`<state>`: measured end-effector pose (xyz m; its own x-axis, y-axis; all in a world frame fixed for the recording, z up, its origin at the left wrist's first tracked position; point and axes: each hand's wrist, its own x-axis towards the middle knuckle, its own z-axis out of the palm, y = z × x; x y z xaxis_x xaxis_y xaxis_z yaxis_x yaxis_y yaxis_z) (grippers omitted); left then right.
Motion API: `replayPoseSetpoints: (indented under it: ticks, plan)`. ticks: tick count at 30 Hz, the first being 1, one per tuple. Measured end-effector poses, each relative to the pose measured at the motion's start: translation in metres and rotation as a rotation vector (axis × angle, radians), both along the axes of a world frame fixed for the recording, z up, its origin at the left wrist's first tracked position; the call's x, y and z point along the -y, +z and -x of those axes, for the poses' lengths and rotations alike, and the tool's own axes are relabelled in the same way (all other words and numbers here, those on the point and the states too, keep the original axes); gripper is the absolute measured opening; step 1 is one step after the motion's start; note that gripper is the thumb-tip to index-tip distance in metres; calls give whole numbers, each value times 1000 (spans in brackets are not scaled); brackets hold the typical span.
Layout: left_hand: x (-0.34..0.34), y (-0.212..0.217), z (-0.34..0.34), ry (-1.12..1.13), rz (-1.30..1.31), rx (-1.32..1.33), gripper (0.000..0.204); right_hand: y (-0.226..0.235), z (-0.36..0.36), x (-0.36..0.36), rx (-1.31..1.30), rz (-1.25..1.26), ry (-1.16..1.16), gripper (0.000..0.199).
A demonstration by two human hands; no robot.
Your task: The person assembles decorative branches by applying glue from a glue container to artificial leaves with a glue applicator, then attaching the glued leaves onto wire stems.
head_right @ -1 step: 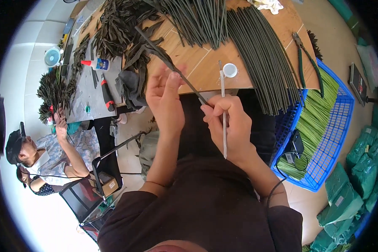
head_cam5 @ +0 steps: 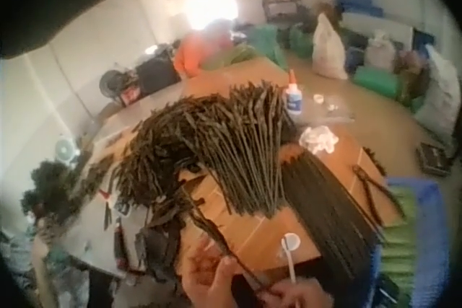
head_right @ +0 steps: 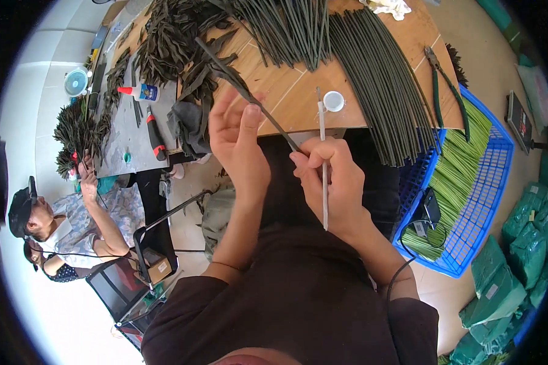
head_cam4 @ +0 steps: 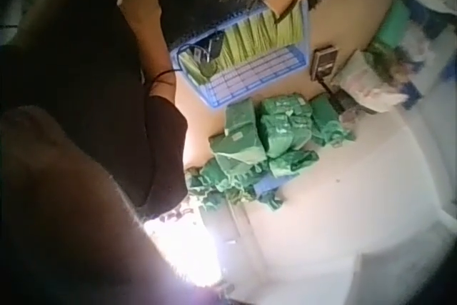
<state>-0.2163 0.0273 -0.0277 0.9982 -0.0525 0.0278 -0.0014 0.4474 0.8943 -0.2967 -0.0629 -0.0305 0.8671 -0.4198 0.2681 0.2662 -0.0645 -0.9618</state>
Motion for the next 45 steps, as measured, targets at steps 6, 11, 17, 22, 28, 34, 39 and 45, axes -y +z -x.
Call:
replayPoseSetpoints:
  ticks: [6,11,17,22,28,34,39,45]
  plan:
    - [5,-18,1,447,-331,429,62,2,5,-12,48,-10,86,25]
    - [-2,-27,-6,622,-581,747,62,0,6,-11,76,87,141,25]
    - [-7,-28,-8,617,-642,890,55,0,7,-12,89,69,151,25]
    - [0,-16,4,365,-278,581,36,-1,7,-11,93,116,142,26]
    - [-9,-19,-2,-190,303,7,28,-6,5,-10,110,61,62,26]
    - [-12,-10,-5,-434,369,-154,42,-2,5,-9,96,25,60,26]
    - [-16,-15,-10,-455,484,-153,25,-1,7,-11,41,-75,101,25]
    - [-20,-12,-16,-455,483,-94,9,-6,7,-11,13,-35,76,24]
